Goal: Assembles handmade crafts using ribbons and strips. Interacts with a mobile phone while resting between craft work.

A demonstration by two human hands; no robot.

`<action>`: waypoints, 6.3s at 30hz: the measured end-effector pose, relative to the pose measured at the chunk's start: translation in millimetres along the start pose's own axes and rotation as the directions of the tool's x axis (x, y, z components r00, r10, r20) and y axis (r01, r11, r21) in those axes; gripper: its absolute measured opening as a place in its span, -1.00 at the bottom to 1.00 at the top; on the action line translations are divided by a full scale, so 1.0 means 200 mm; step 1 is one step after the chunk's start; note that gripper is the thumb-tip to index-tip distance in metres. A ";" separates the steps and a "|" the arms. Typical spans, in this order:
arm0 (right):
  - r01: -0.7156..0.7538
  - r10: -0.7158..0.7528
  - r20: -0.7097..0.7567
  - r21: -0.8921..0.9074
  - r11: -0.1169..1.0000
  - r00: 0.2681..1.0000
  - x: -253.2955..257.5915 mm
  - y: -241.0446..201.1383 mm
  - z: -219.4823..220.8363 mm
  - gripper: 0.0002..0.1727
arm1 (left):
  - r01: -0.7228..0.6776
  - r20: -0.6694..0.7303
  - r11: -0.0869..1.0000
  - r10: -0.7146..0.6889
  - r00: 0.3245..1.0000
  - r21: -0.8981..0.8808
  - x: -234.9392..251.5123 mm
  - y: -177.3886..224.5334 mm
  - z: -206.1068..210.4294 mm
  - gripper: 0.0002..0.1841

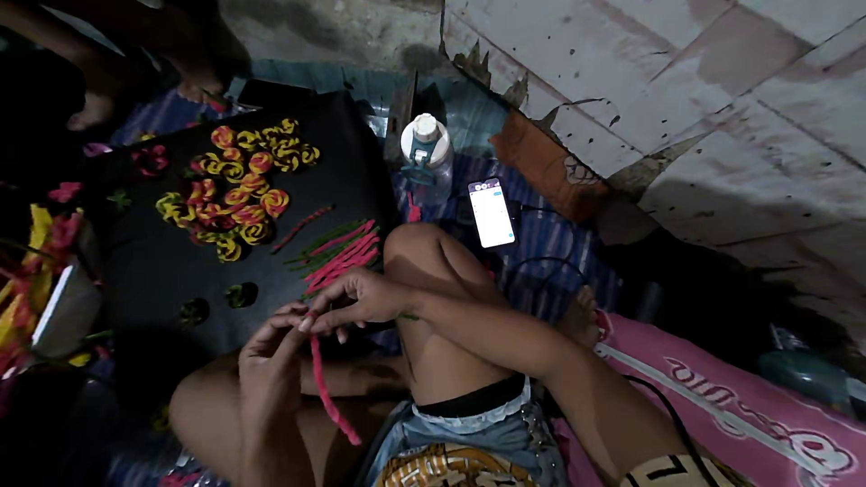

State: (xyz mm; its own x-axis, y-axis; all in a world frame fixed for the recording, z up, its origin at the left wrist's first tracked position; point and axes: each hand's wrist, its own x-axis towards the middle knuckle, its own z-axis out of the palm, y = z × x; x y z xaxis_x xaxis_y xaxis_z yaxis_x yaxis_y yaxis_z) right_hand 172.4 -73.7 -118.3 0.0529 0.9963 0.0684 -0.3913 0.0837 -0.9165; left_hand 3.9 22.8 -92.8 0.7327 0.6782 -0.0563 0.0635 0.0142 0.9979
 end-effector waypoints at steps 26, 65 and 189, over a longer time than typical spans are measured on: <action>-0.040 0.051 0.062 -0.161 0.986 0.997 -0.02 0.01 0.01 -0.89 | -0.557 0.559 0.559 0.191 0.807 0.614 0.15 0.17 -0.22 -0.61; 0.471 -0.632 0.431 -0.874 -0.117 0.643 -0.13 -0.22 0.22 -0.79 | 0.226 0.045 0.969 -0.222 0.974 -0.105 -0.28 0.19 0.03 -0.70; 0.453 -0.501 -0.499 -0.224 0.863 0.707 -0.17 -0.20 0.35 -0.85 | -0.597 0.317 0.543 0.525 0.790 0.590 -0.24 0.21 -0.08 -0.83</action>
State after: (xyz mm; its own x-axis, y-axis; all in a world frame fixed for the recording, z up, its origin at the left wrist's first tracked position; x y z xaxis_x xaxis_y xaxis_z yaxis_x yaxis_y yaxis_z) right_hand 121.7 -108.6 -56.9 0.6916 0.6518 0.3111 -0.1078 0.5191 -0.8479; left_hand -40.6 2.8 -48.4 0.8270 0.3106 0.4687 -0.0033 -0.8309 0.5565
